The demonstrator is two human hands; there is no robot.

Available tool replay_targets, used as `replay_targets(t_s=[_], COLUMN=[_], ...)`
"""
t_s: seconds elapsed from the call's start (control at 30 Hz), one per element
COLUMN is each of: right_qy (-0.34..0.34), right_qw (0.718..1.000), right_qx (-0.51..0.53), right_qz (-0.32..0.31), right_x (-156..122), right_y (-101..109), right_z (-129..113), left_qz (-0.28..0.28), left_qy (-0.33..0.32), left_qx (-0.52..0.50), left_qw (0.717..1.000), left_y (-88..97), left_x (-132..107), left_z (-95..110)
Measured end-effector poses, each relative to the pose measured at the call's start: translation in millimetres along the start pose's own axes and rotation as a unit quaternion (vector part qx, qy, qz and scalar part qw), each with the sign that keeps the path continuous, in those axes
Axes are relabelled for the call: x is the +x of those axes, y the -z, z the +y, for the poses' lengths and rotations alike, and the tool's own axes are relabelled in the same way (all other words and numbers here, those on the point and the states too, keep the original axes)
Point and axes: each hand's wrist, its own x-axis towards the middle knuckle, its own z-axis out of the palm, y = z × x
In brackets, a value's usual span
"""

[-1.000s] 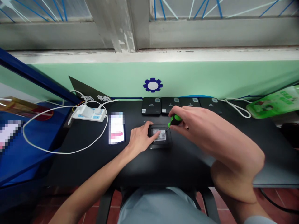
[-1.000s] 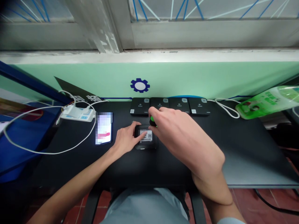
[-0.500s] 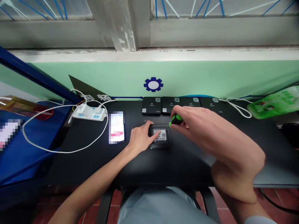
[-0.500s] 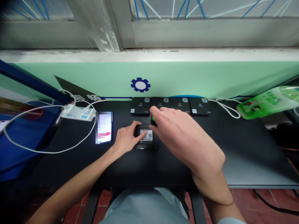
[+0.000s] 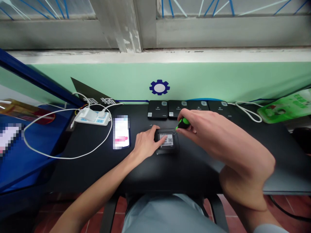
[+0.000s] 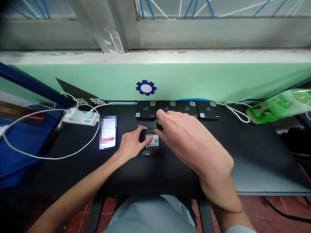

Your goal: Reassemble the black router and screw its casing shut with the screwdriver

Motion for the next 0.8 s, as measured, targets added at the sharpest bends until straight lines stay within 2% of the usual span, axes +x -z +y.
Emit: replay_targets(t_s=[0.8], right_qy=[0.0], right_qw=[1.0], right_qx=[0.004], right_qz=[0.001], right_x=[3.1], right_y=[-2.6], right_z=[-0.8], left_qz=[0.002], left_qy=[-0.004], left_qx=[-0.003], left_qw=[1.0], left_y=[-0.7], left_x=[-0.2], left_z=[-0.3])
